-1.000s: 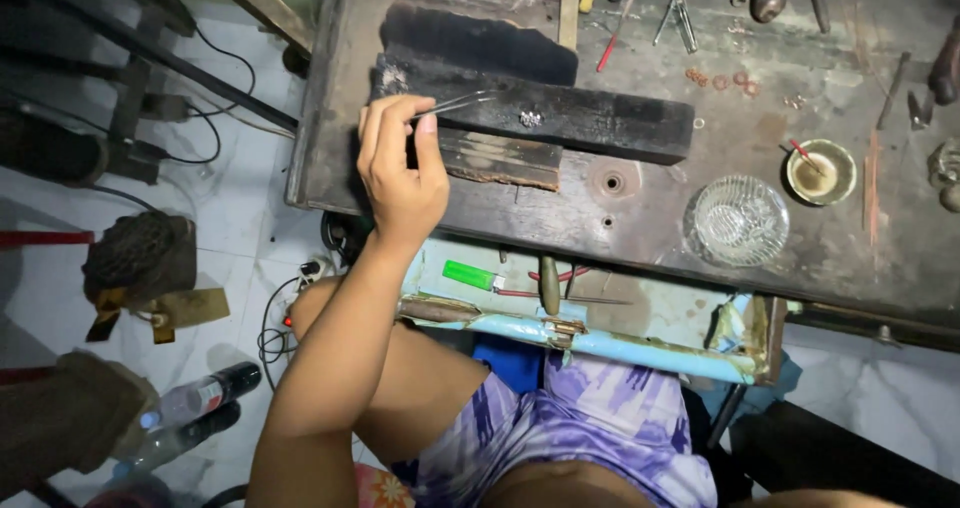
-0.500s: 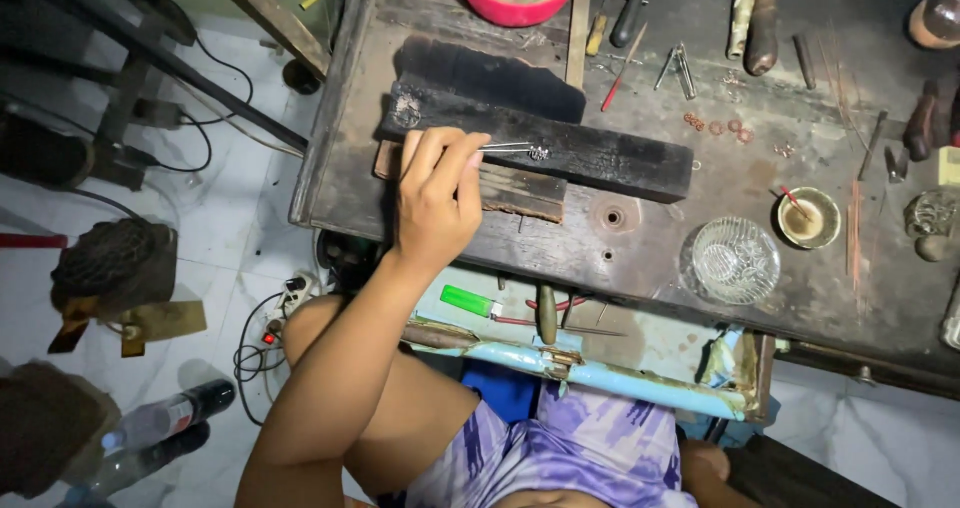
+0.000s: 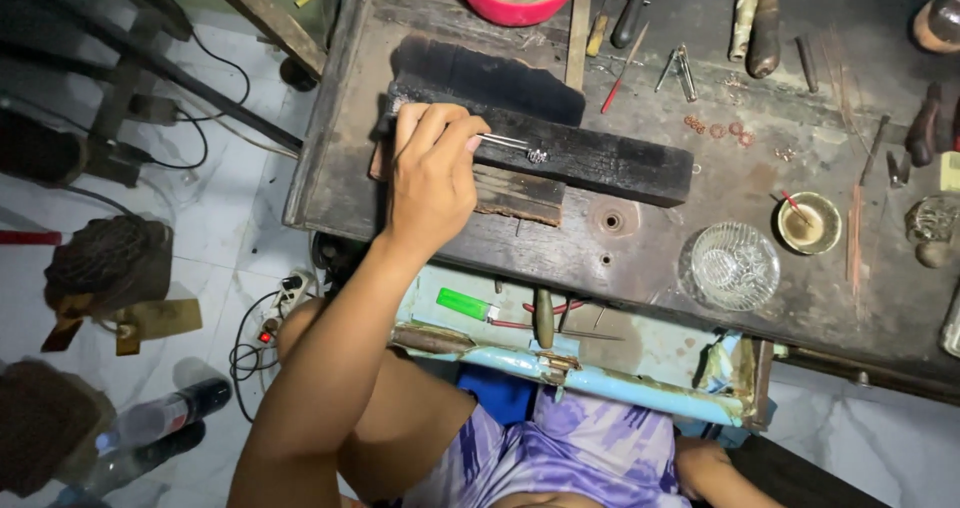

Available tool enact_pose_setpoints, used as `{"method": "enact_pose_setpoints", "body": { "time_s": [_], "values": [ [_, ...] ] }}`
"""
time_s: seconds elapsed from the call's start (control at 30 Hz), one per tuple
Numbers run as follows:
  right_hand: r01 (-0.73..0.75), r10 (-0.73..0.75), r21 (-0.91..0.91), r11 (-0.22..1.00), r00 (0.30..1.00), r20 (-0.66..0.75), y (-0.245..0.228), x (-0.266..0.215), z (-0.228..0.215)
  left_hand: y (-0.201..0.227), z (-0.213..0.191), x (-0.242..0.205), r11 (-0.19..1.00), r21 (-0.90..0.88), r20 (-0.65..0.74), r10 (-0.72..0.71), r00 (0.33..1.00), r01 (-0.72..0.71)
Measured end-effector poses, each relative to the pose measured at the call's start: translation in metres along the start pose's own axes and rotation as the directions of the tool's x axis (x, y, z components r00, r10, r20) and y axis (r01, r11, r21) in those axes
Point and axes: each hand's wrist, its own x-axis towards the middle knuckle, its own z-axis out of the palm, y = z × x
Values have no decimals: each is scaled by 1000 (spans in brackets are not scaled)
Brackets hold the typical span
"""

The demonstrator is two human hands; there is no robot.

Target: A person is soldering small jewelry components onto a metal base using a handheld torch and tweezers at a workshop bench.

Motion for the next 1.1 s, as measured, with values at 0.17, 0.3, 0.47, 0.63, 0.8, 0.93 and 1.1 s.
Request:
{"method": "enact_pose_setpoints", "body": {
  "time_s": [0.17,0.3,0.47,0.63,0.8,0.93,1.1],
  "values": [
    [456,-472,460,762,877,-87,-8,-212,-230,-3,0,1,1000,-15,53,-20,998,20],
    [671,-494,683,288,715,-495,-19,-310,-333,-4,2,0,1000,-12,49,-24,999,24],
    [854,415,520,37,460,-785,-16,-310,-321,-4,1,1,999,-32,43,-30,999,31],
    [865,526,482,140,348,-776,-28,-312,-340,-6,2,3,998,-58,48,-26,999,29],
    [826,660,461,323,152,-735,-27,-316,-375,-8,5,2,998,-48,52,-26,998,29],
    [752,571,379,538,6,-821,-31,-332,-413,-9,8,0,999,-19,49,-37,998,38],
    [666,455,325,672,-25,-890,-32,-332,-439,-10,12,0,999,-8,35,-49,998,49]
  ]
}}
